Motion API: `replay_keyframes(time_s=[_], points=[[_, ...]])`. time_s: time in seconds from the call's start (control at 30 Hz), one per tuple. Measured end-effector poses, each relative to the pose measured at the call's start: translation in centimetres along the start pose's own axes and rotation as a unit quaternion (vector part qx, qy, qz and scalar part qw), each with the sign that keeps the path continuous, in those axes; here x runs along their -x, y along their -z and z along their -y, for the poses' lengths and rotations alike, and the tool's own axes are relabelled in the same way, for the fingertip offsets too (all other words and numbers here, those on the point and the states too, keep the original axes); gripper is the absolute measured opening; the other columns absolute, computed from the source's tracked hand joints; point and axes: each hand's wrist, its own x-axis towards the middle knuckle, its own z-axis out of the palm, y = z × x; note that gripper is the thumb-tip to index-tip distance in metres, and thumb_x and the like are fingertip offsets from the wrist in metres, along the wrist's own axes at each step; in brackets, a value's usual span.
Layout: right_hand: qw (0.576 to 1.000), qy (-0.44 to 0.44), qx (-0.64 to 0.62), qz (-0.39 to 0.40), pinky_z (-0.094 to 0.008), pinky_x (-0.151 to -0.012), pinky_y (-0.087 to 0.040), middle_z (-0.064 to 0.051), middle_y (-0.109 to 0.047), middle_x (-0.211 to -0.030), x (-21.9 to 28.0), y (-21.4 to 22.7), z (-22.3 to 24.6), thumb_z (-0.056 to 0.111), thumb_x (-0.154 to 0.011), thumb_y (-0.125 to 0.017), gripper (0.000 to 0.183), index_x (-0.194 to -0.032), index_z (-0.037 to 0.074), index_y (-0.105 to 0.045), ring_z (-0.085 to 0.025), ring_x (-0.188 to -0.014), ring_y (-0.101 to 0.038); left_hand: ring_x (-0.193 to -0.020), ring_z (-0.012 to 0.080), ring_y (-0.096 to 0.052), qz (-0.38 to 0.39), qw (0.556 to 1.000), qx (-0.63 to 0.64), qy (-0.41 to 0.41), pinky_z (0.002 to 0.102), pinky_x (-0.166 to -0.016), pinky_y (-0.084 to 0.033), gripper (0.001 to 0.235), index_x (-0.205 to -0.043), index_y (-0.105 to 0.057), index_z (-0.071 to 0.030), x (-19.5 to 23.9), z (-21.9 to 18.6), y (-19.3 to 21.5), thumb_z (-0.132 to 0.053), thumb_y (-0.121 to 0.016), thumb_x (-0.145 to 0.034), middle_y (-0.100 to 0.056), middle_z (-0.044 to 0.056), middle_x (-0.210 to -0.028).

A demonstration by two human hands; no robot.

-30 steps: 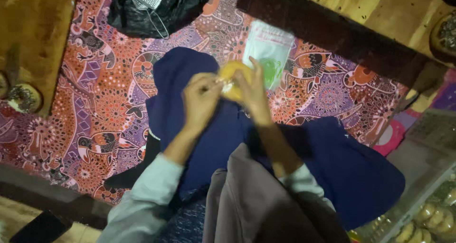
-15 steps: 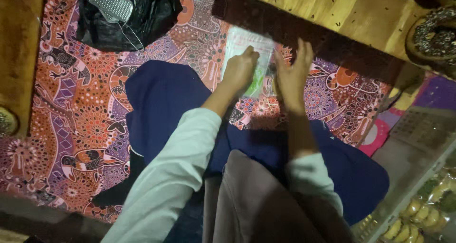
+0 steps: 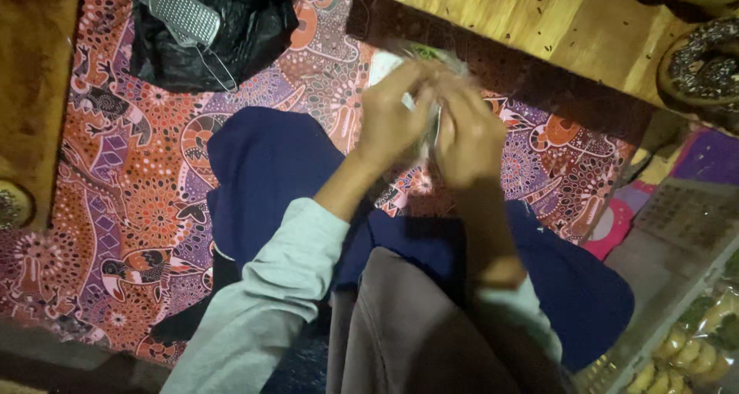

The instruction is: The person sits on a patterned mat and repeatedly picks doughnuts from a wooden board, places each into a clear plastic bag, and sets the bagged doughnut into a nearby plastic crate. The process continues with multiple doughnuts throughout the clip.

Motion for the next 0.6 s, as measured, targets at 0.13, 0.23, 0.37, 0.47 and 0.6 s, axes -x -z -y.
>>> replay_keyframes(time_s=[0.13,0.23,0.37,0.47,0.6], points=[[0.997,0.023,-0.040,0.057,-0.045,-0.124,-0.036,-0.024,-0.033,-0.164,-1.8,-0.9,-2.0,0.007,-0.103,-0.063,0.053,-0.153,0.000,-0.045,-0.039,-0.152,-0.036,-0.129,0.0424,-0.054,-0.112,0.988,-0.035,-0.099,0.053,-0.107,-0.048,0.055,-0.138,-0.048,-0.008,-0.4,-1.4,0.4,-0.014,-0.073,-0.088,-0.054,0.019,-0.140],[0.982,0.172,0.007,0.080,-0.047,-0.115,-0.041,-0.034,-0.042,-0.153,-3.5,-1.1,-1.6,0.010,-0.093,-0.068,0.043,-0.134,0.000,-0.061,-0.047,-0.140,-0.044,-0.114,0.0291,-0.063,-0.081,0.702,0.645,0.291,0.037,-0.082,-0.058,0.048,-0.138,-0.053,-0.032,-3.4,2.6,0.4,-0.016,-0.066,-0.095,-0.063,0.007,-0.132],[0.989,0.003,-0.086,0.120,-0.043,-0.089,-0.061,-0.020,-0.077,-0.096,-10.9,0.9,0.7,0.016,-0.102,-0.071,0.016,-0.107,0.001,-0.077,-0.036,-0.092,-0.075,-0.119,0.0287,-0.059,-0.094,0.703,0.659,0.249,0.058,-0.103,-0.052,0.024,-0.125,-0.058,-0.010,-7.5,8.6,1.2,-0.003,-0.066,-0.104,-0.060,0.009,-0.121],[0.996,0.070,-0.045,-0.015,-0.036,-0.068,-0.061,-0.007,-0.073,-0.085,-17.1,1.7,-1.5,0.016,-0.091,-0.087,0.024,-0.100,0.001,-0.071,-0.021,-0.074,-0.071,-0.115,0.0254,-0.059,-0.124,0.656,0.717,0.201,0.065,-0.112,-0.051,0.022,-0.119,-0.061,-0.014,-9.1,10.7,3.3,-0.006,-0.065,-0.099,-0.060,0.006,-0.116],[0.867,-0.242,-0.425,0.090,-0.040,-0.085,-0.066,-0.004,-0.077,-0.093,-20.9,-1.0,-5.0,0.003,-0.074,-0.085,0.043,-0.110,0.009,-0.062,-0.018,-0.091,-0.079,-0.111,0.0320,-0.059,-0.166,0.570,0.765,0.250,0.070,-0.110,-0.043,0.032,-0.116,-0.062,-0.007,-9.7,10.9,5.0,-0.028,-0.069,-0.094,-0.061,0.012,-0.115]])
